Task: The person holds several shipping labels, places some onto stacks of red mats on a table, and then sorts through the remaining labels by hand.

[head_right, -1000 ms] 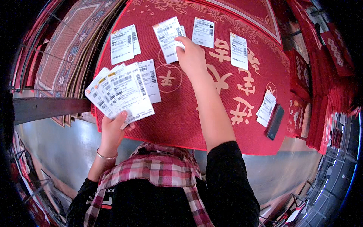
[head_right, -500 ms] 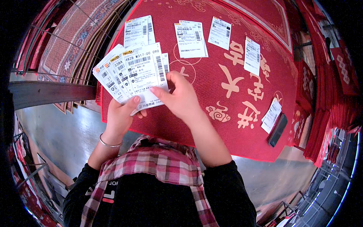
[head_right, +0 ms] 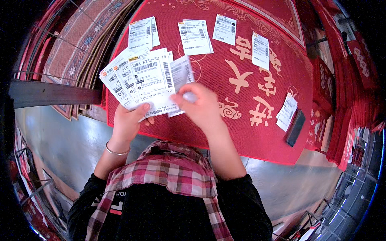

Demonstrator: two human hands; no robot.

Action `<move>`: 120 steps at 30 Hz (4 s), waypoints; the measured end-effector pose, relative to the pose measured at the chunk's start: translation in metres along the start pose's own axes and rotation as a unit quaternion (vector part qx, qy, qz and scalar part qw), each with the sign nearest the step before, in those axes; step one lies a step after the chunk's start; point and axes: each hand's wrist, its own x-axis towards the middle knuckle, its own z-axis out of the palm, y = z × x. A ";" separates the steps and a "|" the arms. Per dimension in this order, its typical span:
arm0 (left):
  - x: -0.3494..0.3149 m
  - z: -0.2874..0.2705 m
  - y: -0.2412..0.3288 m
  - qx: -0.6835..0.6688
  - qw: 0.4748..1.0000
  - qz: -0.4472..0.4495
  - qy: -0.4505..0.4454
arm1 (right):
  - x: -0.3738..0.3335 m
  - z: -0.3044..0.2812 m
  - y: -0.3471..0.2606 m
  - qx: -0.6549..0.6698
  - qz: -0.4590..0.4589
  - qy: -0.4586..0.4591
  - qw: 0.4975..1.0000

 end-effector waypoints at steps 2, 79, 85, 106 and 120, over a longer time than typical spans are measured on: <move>-0.003 0.004 0.001 0.011 1.000 -0.004 0.006 | -0.005 0.015 -0.007 0.036 0.017 -0.026 0.999; -0.046 0.029 0.002 0.021 0.999 0.019 -0.044 | -0.063 -0.002 -0.018 0.070 -0.015 0.047 0.996; -0.046 0.025 -0.002 0.017 0.999 0.018 -0.044 | -0.062 -0.010 -0.018 0.053 -0.059 0.068 0.994; -0.048 0.026 -0.004 0.051 0.994 -0.014 -0.101 | -0.065 -0.014 -0.016 0.003 0.032 0.009 0.999; -0.036 0.026 -0.009 0.045 0.995 -0.009 -0.089 | -0.064 -0.079 0.059 -0.478 -0.022 0.246 0.843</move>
